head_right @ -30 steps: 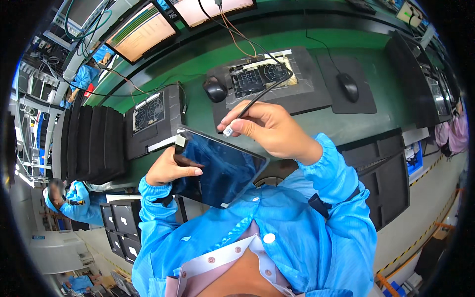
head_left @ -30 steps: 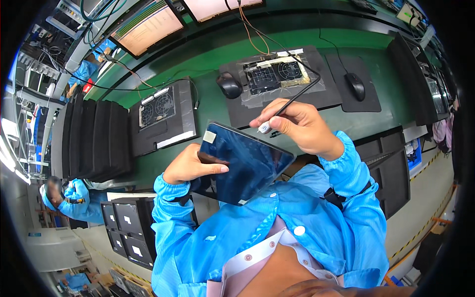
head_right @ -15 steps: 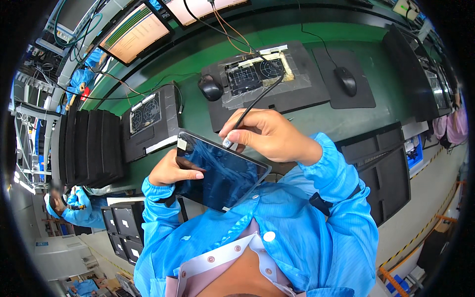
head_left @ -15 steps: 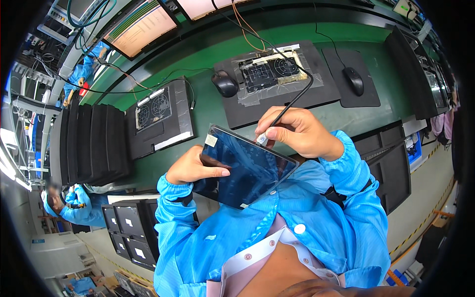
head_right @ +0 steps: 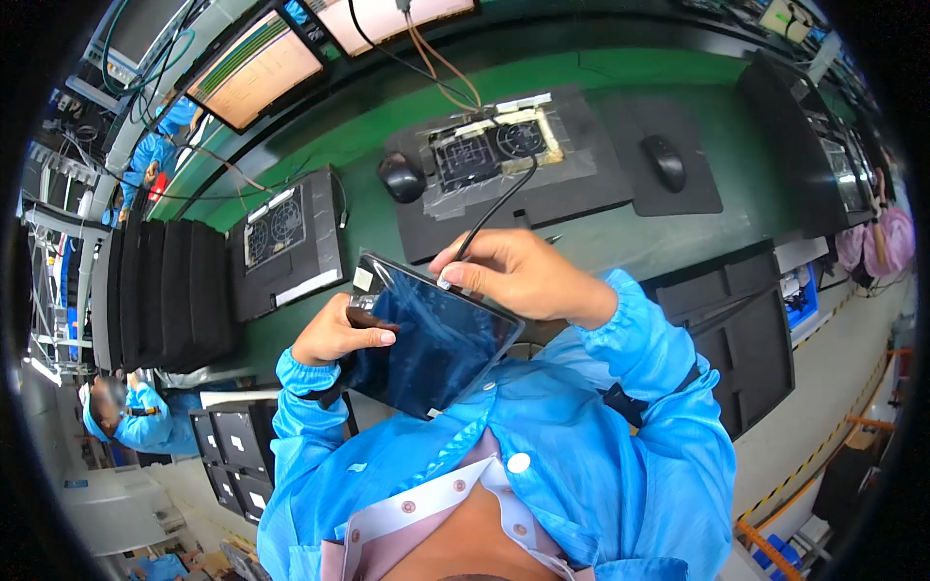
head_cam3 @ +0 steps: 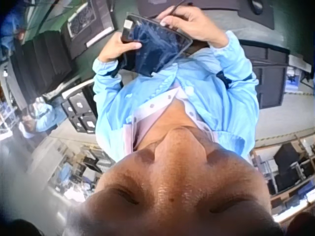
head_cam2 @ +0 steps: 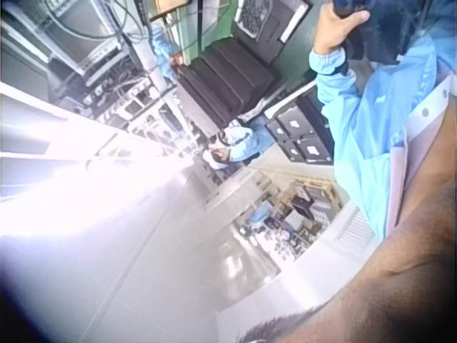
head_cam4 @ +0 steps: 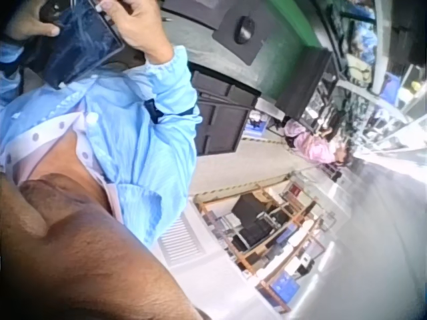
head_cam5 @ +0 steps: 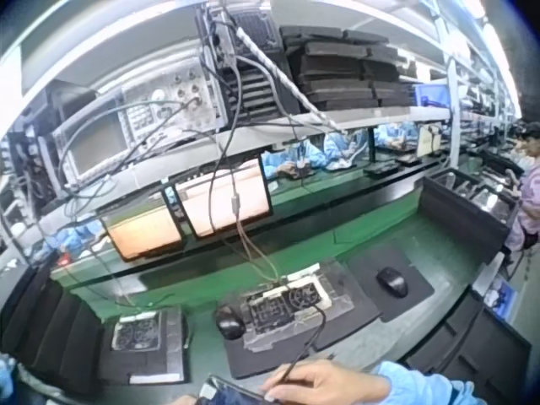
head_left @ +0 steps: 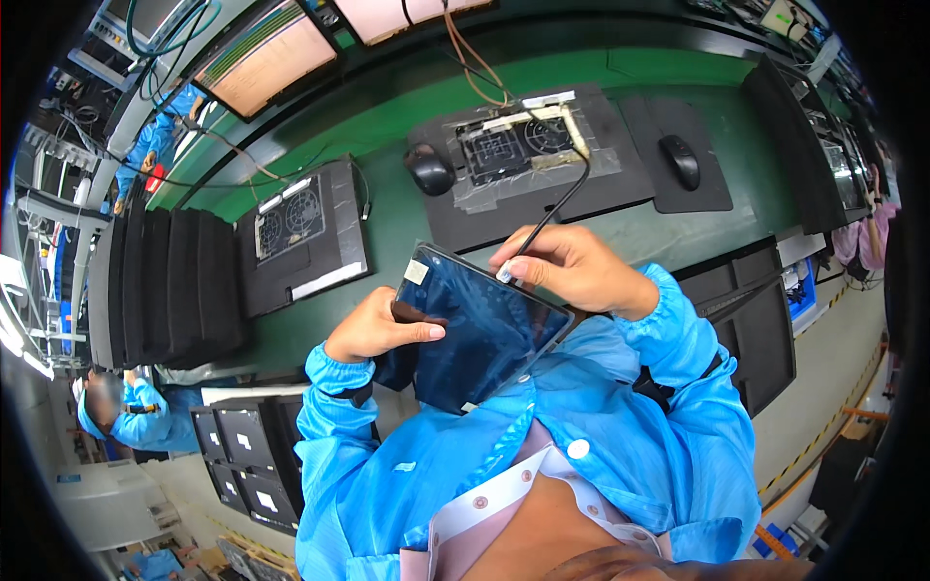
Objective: Inspecting, cleaning, and organizing tablet components on an electronics assembly line.
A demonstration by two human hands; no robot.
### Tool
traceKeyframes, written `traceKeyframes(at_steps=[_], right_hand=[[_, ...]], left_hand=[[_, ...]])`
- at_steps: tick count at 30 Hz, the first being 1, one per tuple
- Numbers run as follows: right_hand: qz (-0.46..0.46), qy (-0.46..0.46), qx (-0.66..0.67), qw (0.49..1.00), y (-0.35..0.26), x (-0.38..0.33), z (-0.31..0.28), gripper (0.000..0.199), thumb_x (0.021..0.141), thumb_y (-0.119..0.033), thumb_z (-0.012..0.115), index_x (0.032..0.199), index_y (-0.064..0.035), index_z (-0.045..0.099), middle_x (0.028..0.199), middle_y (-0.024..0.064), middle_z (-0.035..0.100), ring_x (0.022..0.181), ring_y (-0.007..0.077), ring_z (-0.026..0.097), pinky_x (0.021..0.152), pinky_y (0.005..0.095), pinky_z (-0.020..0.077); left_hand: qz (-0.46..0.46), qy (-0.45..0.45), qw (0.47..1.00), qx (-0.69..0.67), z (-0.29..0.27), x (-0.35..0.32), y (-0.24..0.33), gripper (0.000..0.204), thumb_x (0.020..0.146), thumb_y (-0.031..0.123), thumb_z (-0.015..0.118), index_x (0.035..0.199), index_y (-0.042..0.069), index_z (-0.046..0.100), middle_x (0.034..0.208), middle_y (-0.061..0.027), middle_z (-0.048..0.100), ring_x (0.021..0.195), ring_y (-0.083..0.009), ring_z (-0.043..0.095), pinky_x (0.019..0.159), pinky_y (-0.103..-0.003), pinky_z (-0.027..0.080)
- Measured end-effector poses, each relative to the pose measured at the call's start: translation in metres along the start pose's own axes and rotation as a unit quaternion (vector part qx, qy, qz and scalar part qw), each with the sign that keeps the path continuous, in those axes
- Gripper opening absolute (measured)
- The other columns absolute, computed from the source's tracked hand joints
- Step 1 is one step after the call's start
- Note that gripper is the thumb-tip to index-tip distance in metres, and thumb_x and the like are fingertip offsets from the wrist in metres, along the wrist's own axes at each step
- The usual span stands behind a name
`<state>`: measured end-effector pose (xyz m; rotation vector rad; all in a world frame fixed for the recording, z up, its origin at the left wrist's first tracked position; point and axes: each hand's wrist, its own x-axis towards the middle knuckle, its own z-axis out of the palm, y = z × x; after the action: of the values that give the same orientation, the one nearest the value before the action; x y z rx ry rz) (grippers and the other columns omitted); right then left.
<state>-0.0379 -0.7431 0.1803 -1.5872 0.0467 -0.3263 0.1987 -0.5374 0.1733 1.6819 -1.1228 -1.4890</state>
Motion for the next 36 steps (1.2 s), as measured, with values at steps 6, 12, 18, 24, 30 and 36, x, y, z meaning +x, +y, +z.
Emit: traceKeyframes(at_steps=[6, 12, 18, 24, 30, 36], right_hand=[[0.099, 0.033, 0.144, 0.984, 0.049, -0.025, -0.016, 0.035, 0.097, -0.018, 0.064, 0.123, 0.0048, 0.059, 0.112, 0.0060, 0.066, 0.101, 0.0116, 0.060, 0.091, 0.0288, 0.0488], [0.036, 0.346, 0.132, 0.928, 0.064, -0.047, -0.120, 0.032, 0.101, -0.020, 0.057, 0.121, 0.0042, 0.061, 0.111, 0.0067, 0.069, 0.100, 0.0124, 0.064, 0.089, 0.0273, 0.0501], [0.067, 0.370, 0.237, 0.896, 0.117, -0.014, -0.184, 0.030, 0.100, -0.021, 0.058, 0.120, 0.0012, 0.061, 0.111, 0.0077, 0.069, 0.097, 0.0177, 0.067, 0.090, 0.0334, 0.0519], [0.112, 0.370, 0.217, 0.896, 0.128, 0.013, -0.182, 0.035, 0.098, -0.026, 0.060, 0.119, 0.0028, 0.062, 0.112, 0.0108, 0.069, 0.102, 0.0233, 0.065, 0.089, 0.0373, 0.0506], [0.206, 0.358, -0.477, 0.776, 0.078, -0.003, -0.168, 0.061, 0.085, -0.046, 0.070, 0.123, 0.0006, 0.062, 0.113, 0.0159, 0.062, 0.103, 0.0357, 0.061, 0.093, 0.0383, 0.0472], [0.060, 0.197, -0.538, 0.817, 0.076, -0.026, -0.164, 0.059, 0.077, -0.031, 0.080, 0.127, -0.0067, 0.062, 0.132, 0.0138, 0.056, 0.118, 0.0332, 0.051, 0.100, 0.0399, 0.0441]], left_hand=[[0.143, 0.064, 0.987, 0.036, 0.010, 0.046, 0.026, 0.046, 0.082, 0.012, 0.081, 0.120, -0.004, 0.062, 0.096, -0.0052, 0.070, 0.090, -0.0097, 0.061, 0.082, -0.029, 0.053], [0.323, 0.494, 0.791, 0.160, 0.001, 0.103, 0.022, 0.036, 0.086, 0.006, 0.072, 0.120, 0.001, 0.061, 0.104, -0.0119, 0.067, 0.091, -0.0185, 0.066, 0.080, -0.030, 0.052], [0.298, 0.397, 0.809, 0.315, 0.052, 0.164, 0.005, 0.079, 0.079, 0.033, 0.079, 0.140, -0.003, 0.044, 0.146, -0.0286, 0.039, 0.139, -0.0418, 0.036, 0.114, -0.045, 0.032], [0.261, 0.374, 0.808, 0.373, 0.062, 0.191, -0.008, 0.088, 0.079, 0.045, 0.078, 0.142, -0.003, 0.041, 0.151, -0.0314, 0.028, 0.145, -0.0450, 0.022, 0.118, -0.052, 0.023], [0.237, 0.363, 0.791, 0.431, 0.058, 0.191, -0.006, 0.080, 0.080, 0.049, 0.075, 0.136, -0.003, 0.050, 0.147, -0.0317, 0.035, 0.143, -0.0454, 0.026, 0.117, -0.053, 0.023], [0.212, 0.408, 0.752, 0.472, 0.051, 0.192, -0.001, 0.077, 0.080, 0.051, 0.071, 0.132, -0.003, 0.054, 0.142, -0.0306, 0.042, 0.140, -0.0435, 0.031, 0.116, -0.055, 0.016]])
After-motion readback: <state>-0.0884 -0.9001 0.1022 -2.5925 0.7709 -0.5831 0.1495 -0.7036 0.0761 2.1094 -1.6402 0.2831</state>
